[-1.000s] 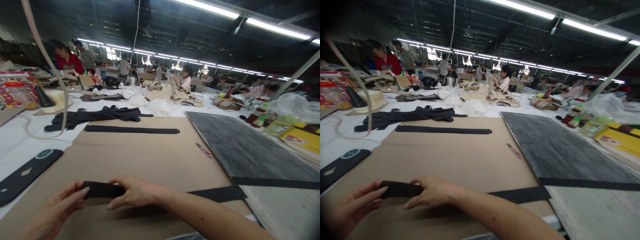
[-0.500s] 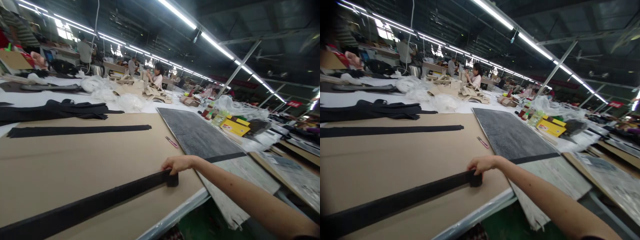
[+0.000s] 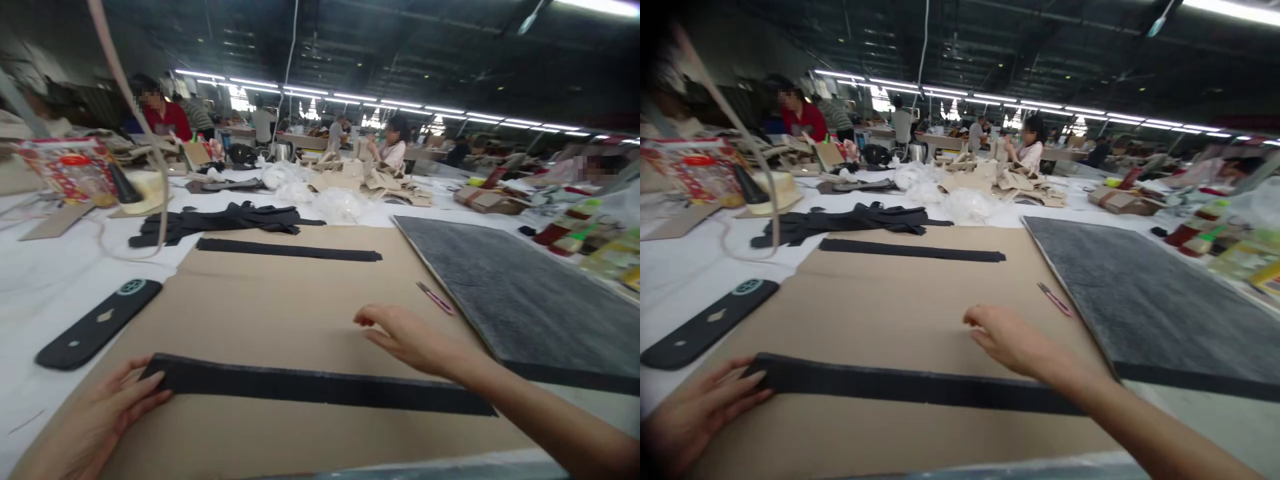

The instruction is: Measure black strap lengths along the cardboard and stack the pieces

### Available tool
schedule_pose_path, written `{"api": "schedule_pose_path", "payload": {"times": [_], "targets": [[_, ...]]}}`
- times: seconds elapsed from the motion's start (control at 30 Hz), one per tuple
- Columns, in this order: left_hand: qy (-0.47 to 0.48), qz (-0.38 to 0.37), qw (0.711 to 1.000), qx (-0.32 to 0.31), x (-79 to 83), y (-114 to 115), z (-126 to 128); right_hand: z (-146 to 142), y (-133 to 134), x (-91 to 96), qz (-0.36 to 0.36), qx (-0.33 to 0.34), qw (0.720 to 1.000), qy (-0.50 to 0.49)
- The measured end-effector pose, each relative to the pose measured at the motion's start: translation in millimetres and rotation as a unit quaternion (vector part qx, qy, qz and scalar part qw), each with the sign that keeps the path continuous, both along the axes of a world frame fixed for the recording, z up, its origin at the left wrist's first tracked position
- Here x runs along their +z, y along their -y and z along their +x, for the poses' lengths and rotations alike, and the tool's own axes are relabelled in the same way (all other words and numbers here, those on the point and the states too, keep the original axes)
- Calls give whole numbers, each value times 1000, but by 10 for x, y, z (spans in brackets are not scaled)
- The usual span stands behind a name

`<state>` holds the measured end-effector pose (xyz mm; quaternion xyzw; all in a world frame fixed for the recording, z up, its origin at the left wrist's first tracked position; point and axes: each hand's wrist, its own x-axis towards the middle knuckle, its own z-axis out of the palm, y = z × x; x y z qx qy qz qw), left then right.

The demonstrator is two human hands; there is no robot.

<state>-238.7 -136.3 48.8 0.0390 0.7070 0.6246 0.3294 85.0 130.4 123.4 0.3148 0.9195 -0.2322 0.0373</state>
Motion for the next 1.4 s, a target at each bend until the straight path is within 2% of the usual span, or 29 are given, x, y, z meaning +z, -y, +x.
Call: {"api": "schedule_pose_path", "payload": {"times": [0.1, 0.2, 0.27, 0.37, 0.47, 0.53, 0.57, 0.73, 0.8, 0.9, 0.97, 1.03, 1.17, 1.4], "targets": [[-18, 27, 997, -68, 19, 24, -12, -815, 533, -125, -81, 96, 984, -128], [-62, 29, 996, -59, -6, 37, -6, -1546, 953, -317, -103, 143, 968, -178], [-87, 17, 994, -56, -42, 59, -18, -1917, 1141, -460, -94, 156, 967, -176], [-148, -10, 987, -66, -104, 114, -66, -2248, 1315, -644, -61, 151, 973, -165], [-256, -51, 964, -45, -173, 185, -121, -2366, 1404, -752, -29, 138, 976, -165], [-342, -75, 936, -33, -235, 240, -144, -2392, 1436, -784, -23, 135, 976, -169], [-386, -80, 918, -46, -274, 268, -150, -2403, 1446, -792, -23, 134, 976, -171], [-550, -63, 809, -199, -498, 387, -165, -2474, 1467, -821, -15, 136, 975, -174], [-622, -76, 749, -213, -545, 413, -179, -2501, 1472, -839, -9, 142, 974, -179], [-729, -105, 642, -211, -537, 428, -207, -2521, 1486, -865, 3, 144, 972, -185], [-758, -118, 607, -208, -504, 430, -230, -2525, 1496, -876, 11, 147, 971, -189], [-769, -129, 589, -212, -469, 436, -258, -2526, 1504, -883, 17, 153, 969, -192], [-777, -137, 572, -223, -410, 460, -318, -2535, 1505, -887, 26, 166, 967, -193], [-780, -133, 568, -229, -386, 483, -360, -2514, 1483, -909, 12, 193, 957, -214]]}}
